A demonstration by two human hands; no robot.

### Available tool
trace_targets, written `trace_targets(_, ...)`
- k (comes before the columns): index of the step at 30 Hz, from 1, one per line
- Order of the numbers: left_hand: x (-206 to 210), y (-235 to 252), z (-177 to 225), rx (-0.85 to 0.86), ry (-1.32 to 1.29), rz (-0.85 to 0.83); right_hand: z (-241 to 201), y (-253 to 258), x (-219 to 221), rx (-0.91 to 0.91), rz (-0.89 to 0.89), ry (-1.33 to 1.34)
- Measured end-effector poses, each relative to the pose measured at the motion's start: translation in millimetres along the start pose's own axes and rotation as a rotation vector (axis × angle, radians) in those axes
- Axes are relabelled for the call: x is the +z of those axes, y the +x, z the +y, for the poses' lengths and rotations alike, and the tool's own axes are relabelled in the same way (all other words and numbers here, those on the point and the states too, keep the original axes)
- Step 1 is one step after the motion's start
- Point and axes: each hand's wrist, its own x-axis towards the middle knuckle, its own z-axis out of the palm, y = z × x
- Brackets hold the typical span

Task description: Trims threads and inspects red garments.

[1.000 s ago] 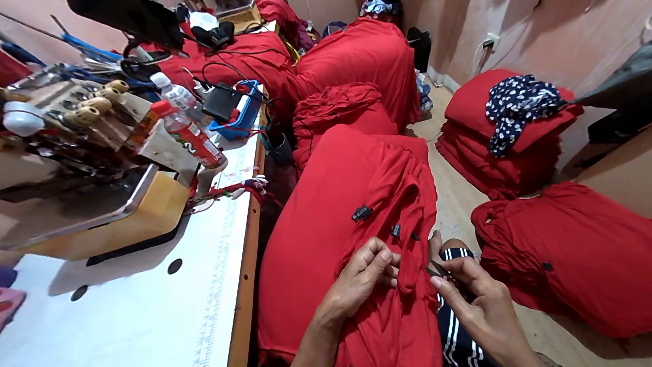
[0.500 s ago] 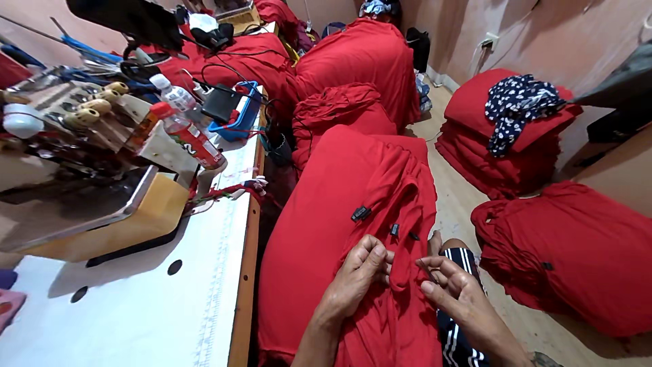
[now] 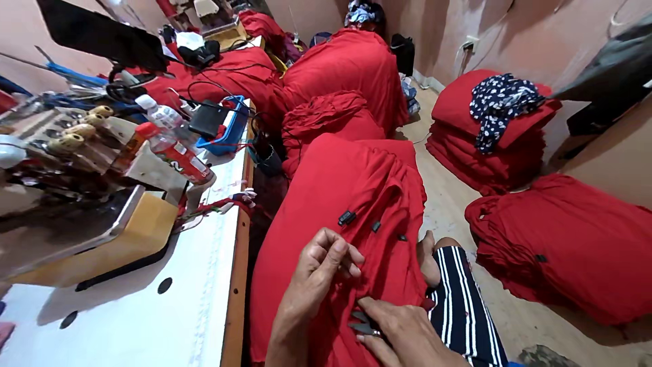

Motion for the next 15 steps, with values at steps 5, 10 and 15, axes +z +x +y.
trace_targets(5, 5, 21, 28, 0.100, 0.103, -0.132, -9, 4, 6, 0.000, -0.088, -0.119)
trace_targets(10, 63, 73, 63, -0.011, 0.125, -0.452, -22, 6, 13, 0.026, -0.069, -0.175)
trace_targets(15, 138, 81, 42, 0.080, 0.251, -0.843, -37, 22, -14, 0.254, -0.481, -0.123)
